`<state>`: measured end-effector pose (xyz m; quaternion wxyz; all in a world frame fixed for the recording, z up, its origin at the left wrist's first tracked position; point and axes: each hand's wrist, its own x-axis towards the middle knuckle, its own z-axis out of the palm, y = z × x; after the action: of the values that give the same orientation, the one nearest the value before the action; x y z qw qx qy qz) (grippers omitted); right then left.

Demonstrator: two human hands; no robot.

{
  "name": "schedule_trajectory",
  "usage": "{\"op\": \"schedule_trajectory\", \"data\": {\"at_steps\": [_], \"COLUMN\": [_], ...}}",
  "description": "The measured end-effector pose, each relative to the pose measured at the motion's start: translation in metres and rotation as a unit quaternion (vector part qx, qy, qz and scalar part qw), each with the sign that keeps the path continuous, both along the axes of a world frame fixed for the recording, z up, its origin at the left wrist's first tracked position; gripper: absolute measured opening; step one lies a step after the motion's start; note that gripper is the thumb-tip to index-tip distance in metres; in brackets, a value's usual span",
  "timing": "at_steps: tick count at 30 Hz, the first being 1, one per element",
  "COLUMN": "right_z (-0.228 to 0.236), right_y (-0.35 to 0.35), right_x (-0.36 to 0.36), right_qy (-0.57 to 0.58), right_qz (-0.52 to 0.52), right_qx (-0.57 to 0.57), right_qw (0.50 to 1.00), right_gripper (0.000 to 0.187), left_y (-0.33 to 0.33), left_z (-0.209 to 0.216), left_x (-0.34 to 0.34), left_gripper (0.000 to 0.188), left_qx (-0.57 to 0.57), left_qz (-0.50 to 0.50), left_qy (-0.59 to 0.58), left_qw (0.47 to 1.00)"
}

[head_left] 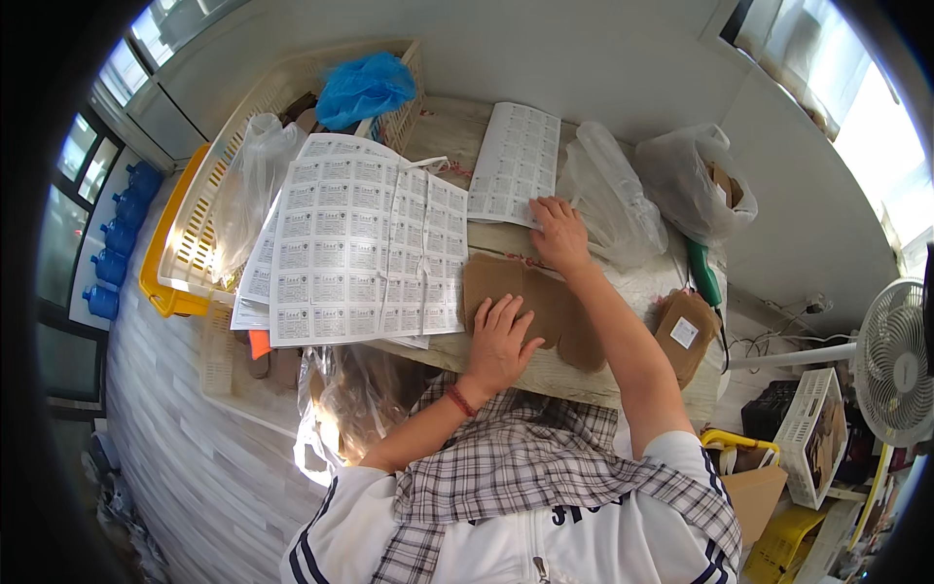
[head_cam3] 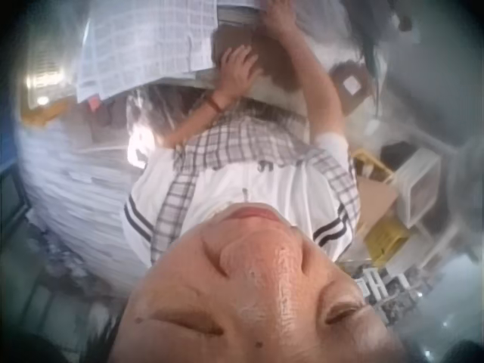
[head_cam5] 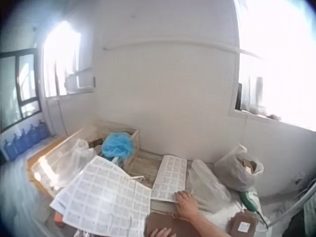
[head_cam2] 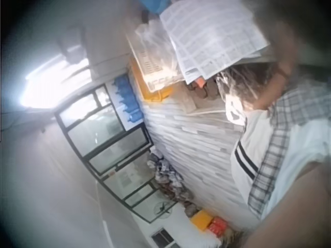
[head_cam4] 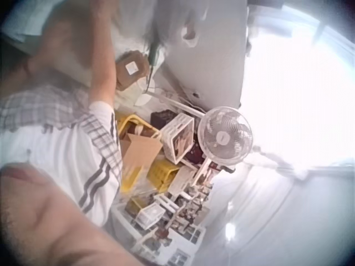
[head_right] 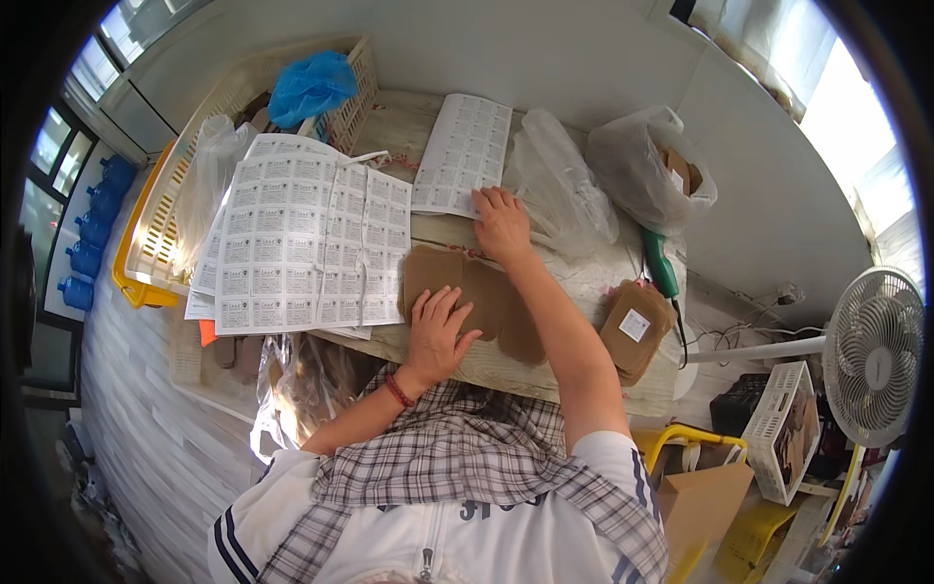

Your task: The person applies adhesive labels to small brown pads at a workbench. They peel labels from a sheet, place them on the pads, and stack the labeled pads. The person also handles a plastic bag and retrieves more pads from a basket.

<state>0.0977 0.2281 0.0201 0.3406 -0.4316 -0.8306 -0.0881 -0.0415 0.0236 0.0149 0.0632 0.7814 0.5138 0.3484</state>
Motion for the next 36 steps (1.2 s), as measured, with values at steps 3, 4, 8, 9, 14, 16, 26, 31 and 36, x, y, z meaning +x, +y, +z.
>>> {"op": "schedule_trajectory", "data": {"at_steps": [3, 4, 8, 9, 14, 16, 26, 31, 36], "right_z": [0.002, 0.006, 0.052, 0.062, 0.092, 0.086, 0.110, 0.156, 0.164], "right_y": [0.017, 0.019, 0.010, 0.001, -0.069, -0.101, -0.212, -0.265, -0.306], "right_x": [0.007, 0.009, 0.015, 0.019, 0.031, 0.033, 0.036, 0.046, 0.025], "right_qy": [-0.034, -0.026, 0.037, 0.049, 0.065, 0.058, 0.145, 0.134, 0.170], "right_qz": [0.040, 0.040, -0.005, -0.005, 0.004, 0.031, 0.073, 0.012, 0.036], "right_qx": [0.009, 0.028, 0.093, 0.107, 0.144, 0.135, 0.061, 0.170, 0.034], "right_qw": [0.999, 0.998, 0.995, 0.993, 0.987, 0.989, 0.985, 0.976, 0.984], "right_gripper": [0.030, 0.028, 0.024, 0.025, 0.034, 0.033, 0.037, 0.033, 0.039], "left_y": [0.001, 0.002, 0.016, 0.025, 0.088, 0.094, 0.031, -0.027, -0.070], "left_z": [0.001, 0.000, 0.008, 0.016, 0.078, 0.087, 0.137, 0.174, 0.140], "left_x": [-0.005, -0.007, 0.001, 0.003, 0.003, 0.004, -0.047, -0.105, -0.102], "left_gripper": [0.038, 0.038, 0.044, 0.045, 0.047, 0.044, 0.040, 0.031, 0.025], "left_qx": [0.000, 0.000, -0.191, -0.214, -0.236, -0.215, -0.148, -0.259, -0.405], "left_qz": [-0.008, -0.007, -0.006, -0.013, -0.108, -0.102, -0.096, -0.138, -0.118], "left_qy": [-0.072, -0.108, -0.527, -0.592, -0.789, -0.789, -0.720, -0.609, -0.517], "left_qw": [0.997, 0.994, 0.828, 0.777, 0.556, 0.567, 0.671, 0.737, 0.745]}}
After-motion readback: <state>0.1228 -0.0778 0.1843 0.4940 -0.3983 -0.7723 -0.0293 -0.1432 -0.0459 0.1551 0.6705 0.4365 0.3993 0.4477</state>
